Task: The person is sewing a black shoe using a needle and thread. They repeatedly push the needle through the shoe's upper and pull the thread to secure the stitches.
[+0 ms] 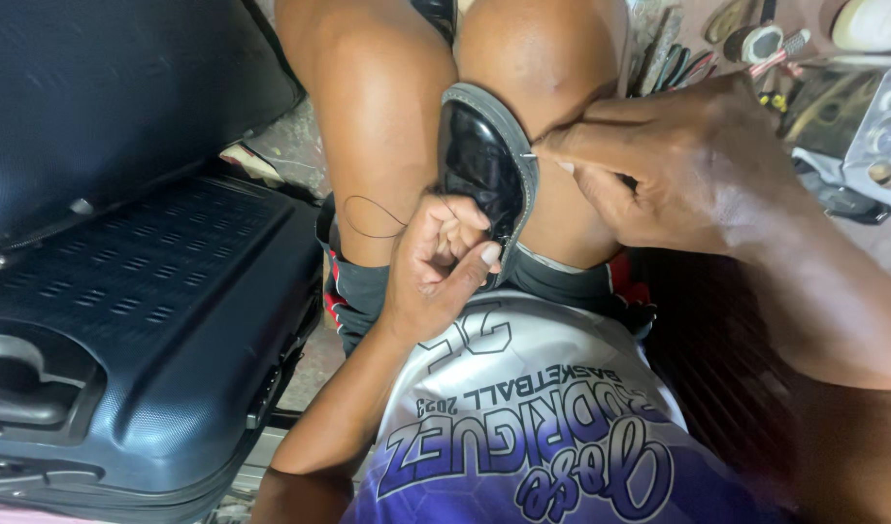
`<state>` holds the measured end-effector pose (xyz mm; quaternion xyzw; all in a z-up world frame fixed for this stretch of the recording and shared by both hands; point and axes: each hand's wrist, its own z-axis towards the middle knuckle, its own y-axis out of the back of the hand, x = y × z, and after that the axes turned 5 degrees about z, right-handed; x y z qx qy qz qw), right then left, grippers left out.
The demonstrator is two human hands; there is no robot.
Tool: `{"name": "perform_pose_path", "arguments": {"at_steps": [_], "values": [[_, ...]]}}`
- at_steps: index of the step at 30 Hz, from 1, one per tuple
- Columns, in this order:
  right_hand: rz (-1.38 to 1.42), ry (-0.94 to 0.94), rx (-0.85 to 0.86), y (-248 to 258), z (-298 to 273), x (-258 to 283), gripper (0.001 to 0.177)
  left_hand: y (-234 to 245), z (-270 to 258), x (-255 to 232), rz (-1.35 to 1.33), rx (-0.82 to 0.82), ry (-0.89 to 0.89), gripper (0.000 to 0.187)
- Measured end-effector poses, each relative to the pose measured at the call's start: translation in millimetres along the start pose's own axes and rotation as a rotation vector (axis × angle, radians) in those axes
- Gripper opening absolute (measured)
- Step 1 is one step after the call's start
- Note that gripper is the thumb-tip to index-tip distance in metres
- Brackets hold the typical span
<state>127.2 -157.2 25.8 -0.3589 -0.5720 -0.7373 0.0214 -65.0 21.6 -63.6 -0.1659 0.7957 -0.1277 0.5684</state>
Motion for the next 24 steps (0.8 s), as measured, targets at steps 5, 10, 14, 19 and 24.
{"name": "perform_pose_path", "arguments": {"at_steps": [5,10,14,19,24], "values": [[-0.09,0.124,0.145,6,19,-1,0.009,3,1,2,-0.056,0.01,0.016,0.028],[-0.27,0.071,0.318,3,28,8,0.017,5,1,4,-0.085,0.005,0.017,0.025],[-0.259,0.219,0.132,6,32,18,0.006,6,4,5,-0.048,-0.024,0.053,0.023],[-0.317,0.204,0.154,-6,37,22,0.007,4,7,5,-0.066,-0.004,0.035,0.023],[-0.196,0.052,0.217,-11,23,17,0.004,3,5,-11,-0.111,0.051,0.048,0.024]]}}
